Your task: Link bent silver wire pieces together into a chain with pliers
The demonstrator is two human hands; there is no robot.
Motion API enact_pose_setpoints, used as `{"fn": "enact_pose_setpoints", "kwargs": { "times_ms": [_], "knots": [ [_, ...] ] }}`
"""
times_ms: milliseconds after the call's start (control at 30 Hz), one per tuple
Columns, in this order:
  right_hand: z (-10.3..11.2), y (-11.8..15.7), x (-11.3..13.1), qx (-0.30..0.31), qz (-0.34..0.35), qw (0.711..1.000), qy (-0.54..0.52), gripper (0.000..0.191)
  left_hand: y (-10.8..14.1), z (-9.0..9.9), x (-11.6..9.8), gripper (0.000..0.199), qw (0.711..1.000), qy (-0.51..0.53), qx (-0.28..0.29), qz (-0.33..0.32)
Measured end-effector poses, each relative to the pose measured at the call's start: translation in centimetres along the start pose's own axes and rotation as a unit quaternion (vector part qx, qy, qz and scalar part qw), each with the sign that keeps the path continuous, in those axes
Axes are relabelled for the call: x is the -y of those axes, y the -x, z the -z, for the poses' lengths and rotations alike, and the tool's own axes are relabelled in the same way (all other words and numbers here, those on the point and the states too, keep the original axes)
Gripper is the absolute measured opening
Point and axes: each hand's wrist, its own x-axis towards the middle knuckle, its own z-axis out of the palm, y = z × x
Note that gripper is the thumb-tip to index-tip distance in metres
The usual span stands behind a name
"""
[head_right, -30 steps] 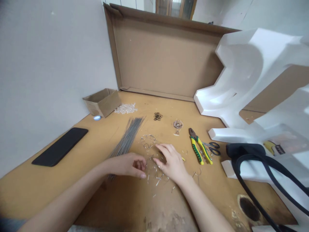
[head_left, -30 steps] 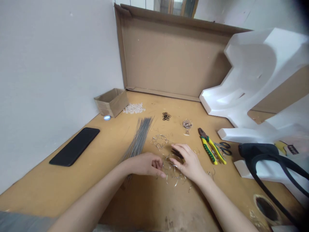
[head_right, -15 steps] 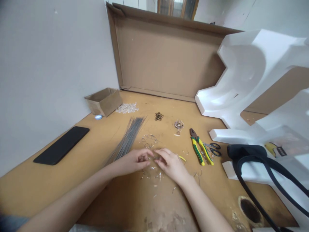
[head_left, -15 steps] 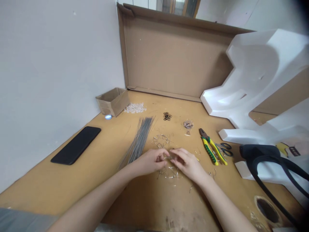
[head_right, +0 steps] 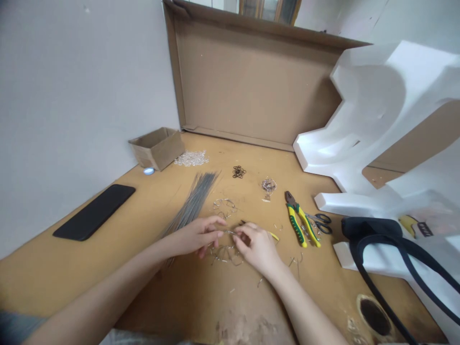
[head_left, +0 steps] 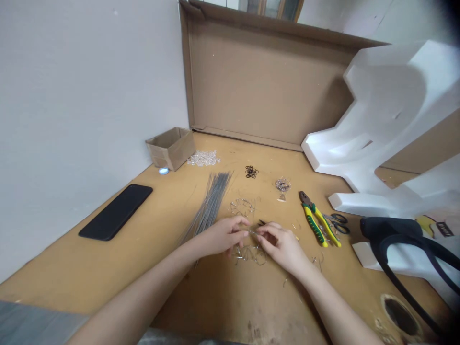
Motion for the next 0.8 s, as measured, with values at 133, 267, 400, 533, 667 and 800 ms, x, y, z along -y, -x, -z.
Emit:
{"fn": "enact_pose_setpoints", "kwargs": {
  "times_ms": [133,267,400,533,667,800],
  "knots": [
    [-0.5,-0.2,-0.8,-0.005,-0.017,0.998,-0.055,0.02,0.4,1.2,-0.5,0.02,0.997,-0.044,-0.06,-0.029],
    [-0.5,-0.4,-1.2,-0.017,-0.086,0.987,-0.137,0.024,0.3,1.6,-0.4,0.016,0.993,-0.075,-0.064,-0.059],
    [-0.4,-0.8,-1.5,-0.039,-0.135,0.961,-0.24,0.028,0.0,1.8,-0.3,0.02,0.99,-0.064,-0.103,-0.078],
    [-0.8,-1.1,-2.7,-0.06,-0.163,0.924,-0.34,0.03,0.4,1.9,-1.2,0.014,0.989,-0.01,-0.123,-0.081],
    [-1.1,-1.3,-3.7,-0.096,-0.17,0.908,-0.37,0.029,0.8,1.0,-1.7,0.024,0.995,0.062,0.011,-0.074],
    [-0.7,-1.2,-3.4,-0.117,-0.162,0.924,-0.325,0.029,-0.3,-1.1,-0.6,0.045,0.992,0.118,0.008,-0.045]
  ]
}}
